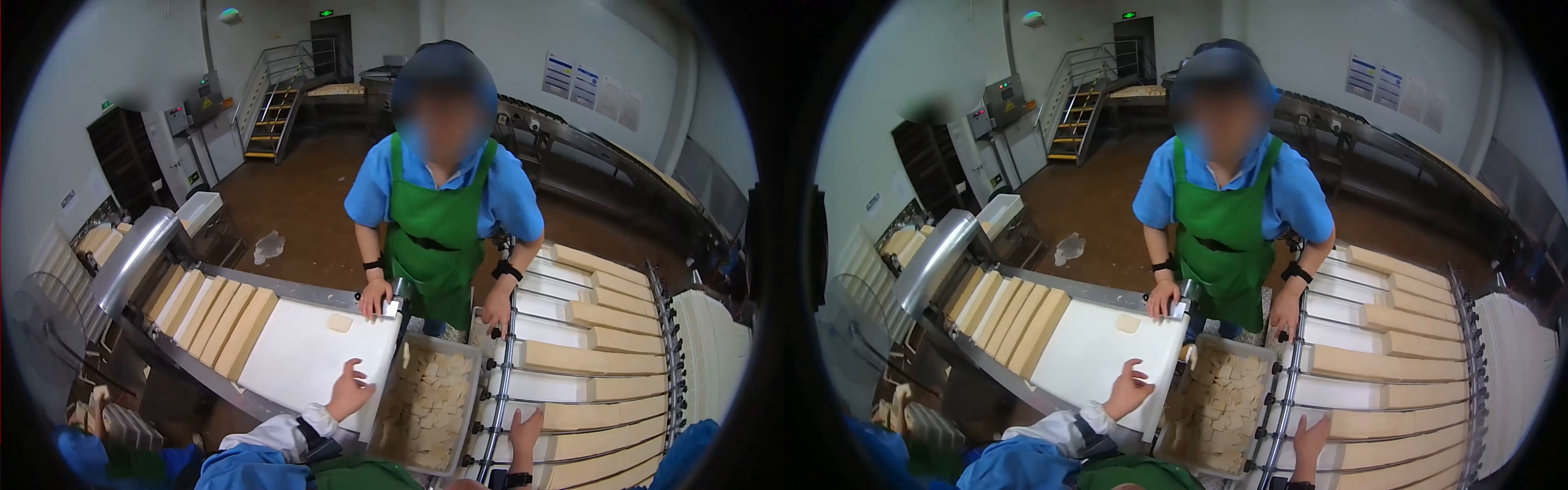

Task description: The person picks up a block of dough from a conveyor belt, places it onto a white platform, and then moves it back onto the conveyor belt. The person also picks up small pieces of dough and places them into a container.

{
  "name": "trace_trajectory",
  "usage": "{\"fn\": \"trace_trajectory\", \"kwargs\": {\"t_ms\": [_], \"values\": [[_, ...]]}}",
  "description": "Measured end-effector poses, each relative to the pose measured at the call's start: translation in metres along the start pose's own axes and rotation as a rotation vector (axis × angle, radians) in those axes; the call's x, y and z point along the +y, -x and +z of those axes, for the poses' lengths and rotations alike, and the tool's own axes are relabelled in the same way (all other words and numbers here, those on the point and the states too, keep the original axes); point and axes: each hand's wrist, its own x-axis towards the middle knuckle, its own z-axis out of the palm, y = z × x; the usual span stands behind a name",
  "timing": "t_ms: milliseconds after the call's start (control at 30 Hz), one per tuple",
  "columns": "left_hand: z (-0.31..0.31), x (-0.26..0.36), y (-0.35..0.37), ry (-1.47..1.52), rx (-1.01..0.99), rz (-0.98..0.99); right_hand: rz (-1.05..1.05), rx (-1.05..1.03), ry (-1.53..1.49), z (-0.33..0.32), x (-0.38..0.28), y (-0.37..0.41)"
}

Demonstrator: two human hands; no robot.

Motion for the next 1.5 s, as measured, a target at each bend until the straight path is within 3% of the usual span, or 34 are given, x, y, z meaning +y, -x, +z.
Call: {"fn": "trace_trajectory", "kwargs": {"t_ms": [133,233,300,533,700,800,900,1000,1067,1133,1167,1267,1400,1500], "values": [[-0.037,-0.03,0.014,-0.002,0.084,-0.053,0.011,0.073,0.078,0.007,-0.009,0.001],[-0.061,-0.061,0.024,-0.006,0.13,-0.086,-0.191,0.192,0.058,0.003,-0.059,0.015],[-0.074,-0.095,0.024,-0.017,0.176,-0.087,-0.332,0.157,0.009,0.012,-0.097,0.024],[-0.143,-0.162,0.044,-0.133,0.387,-0.35,-0.769,-0.273,-0.186,0.106,-0.24,0.065],[-0.202,-0.22,0.045,-0.122,0.574,-0.516,-0.912,-0.516,-0.329,0.194,-0.368,0.103],[-0.236,-0.248,0.04,-0.026,0.541,-0.571,-1.0,-0.6,-0.375,0.255,-0.44,0.124],[-0.264,-0.239,0.032,-0.039,0.396,-0.68,-1.017,-0.652,-0.348,0.325,-0.504,0.142],[-0.275,-0.242,0.024,0.362,0.279,-0.577,-1.088,-0.606,-0.209,0.384,-0.56,0.15],[-0.266,-0.281,0.02,0.225,0.265,-0.49,-1.15,-0.532,-0.124,0.42,-0.58,0.154],[-0.266,-0.279,0.016,0.238,0.268,-0.398,-1.067,-0.557,0.022,0.438,-0.585,0.159],[-0.268,-0.277,0.017,0.261,0.208,-0.476,-1.026,-0.569,0.093,0.445,-0.587,0.162],[-0.273,-0.274,0.016,0.193,0.169,-0.437,-1.02,-0.53,0.361,0.434,-0.599,0.177],[-0.265,-0.287,0.01,0.058,0.161,-0.502,-0.879,-0.446,0.472,0.421,-0.645,0.168],[-0.289,-0.26,-0.002,0.065,0.05,-0.601,-0.858,-0.452,0.534,0.423,-0.652,0.157]]}}
